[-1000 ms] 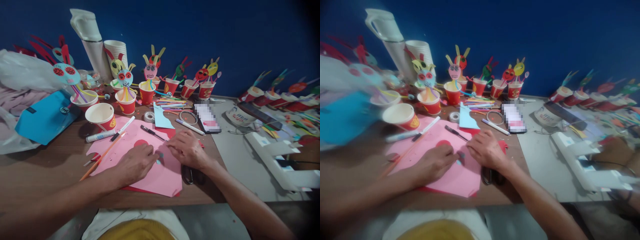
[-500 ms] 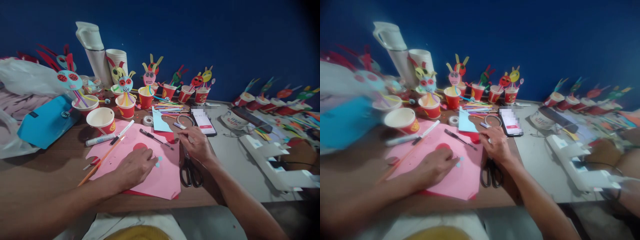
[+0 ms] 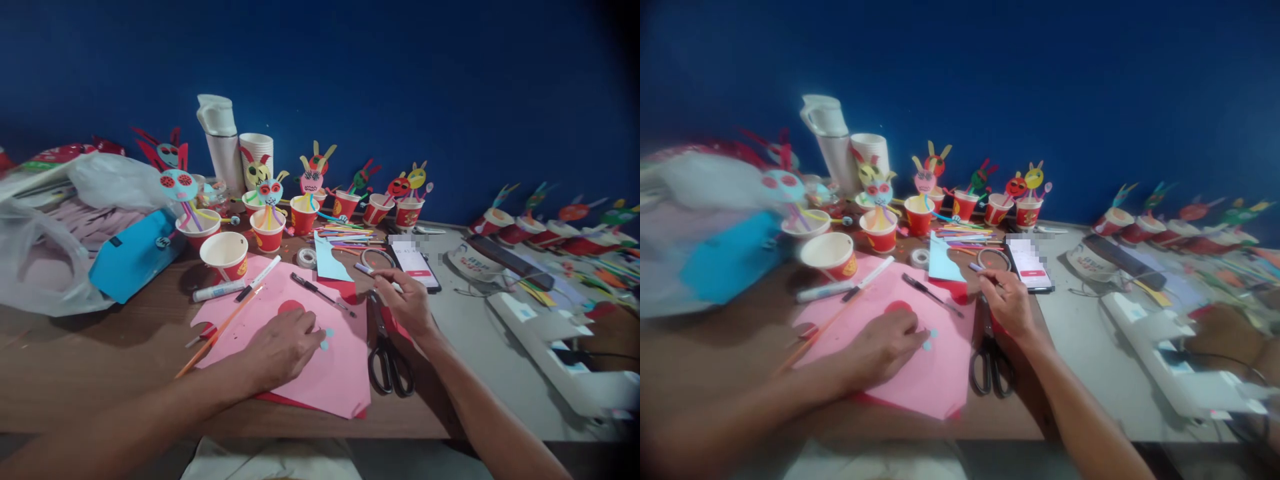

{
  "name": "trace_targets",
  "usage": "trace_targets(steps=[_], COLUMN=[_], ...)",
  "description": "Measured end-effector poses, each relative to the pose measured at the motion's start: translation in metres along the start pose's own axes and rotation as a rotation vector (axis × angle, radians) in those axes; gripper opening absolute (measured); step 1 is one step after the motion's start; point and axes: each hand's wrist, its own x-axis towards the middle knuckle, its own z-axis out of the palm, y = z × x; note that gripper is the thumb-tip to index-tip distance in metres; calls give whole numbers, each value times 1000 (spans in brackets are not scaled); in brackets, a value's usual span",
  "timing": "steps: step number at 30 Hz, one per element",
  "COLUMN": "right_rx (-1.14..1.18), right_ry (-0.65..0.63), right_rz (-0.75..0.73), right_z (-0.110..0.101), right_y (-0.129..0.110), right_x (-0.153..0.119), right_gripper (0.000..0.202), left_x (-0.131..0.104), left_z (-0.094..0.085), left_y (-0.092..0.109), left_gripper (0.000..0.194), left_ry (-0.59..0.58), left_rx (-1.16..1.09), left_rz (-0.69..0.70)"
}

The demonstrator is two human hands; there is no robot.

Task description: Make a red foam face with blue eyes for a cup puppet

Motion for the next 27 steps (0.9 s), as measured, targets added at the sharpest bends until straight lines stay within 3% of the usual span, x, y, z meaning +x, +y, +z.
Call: trace_targets(steps=[6, 10, 21, 27], right_rx=[-200, -264, -271, -252], right_ry=[-17, -59, -108, -204], right_rz=[-80, -120, -257, -462], right_z=[1, 4, 10, 11], right_y=[28, 34, 18, -24], right_x=[11, 11, 10, 27], right_gripper=[21, 20, 20, 17], left_x=[0, -1, -3, -4], left_z=[0, 2, -3, -2], left_y=[-1, -2, 1, 1], left_gripper=[24, 22, 14, 15], left_ry=[-3, 1, -7, 19], left_rx=[-34, -30, 28, 41], left_rz=[-12, -11, -21, -32])
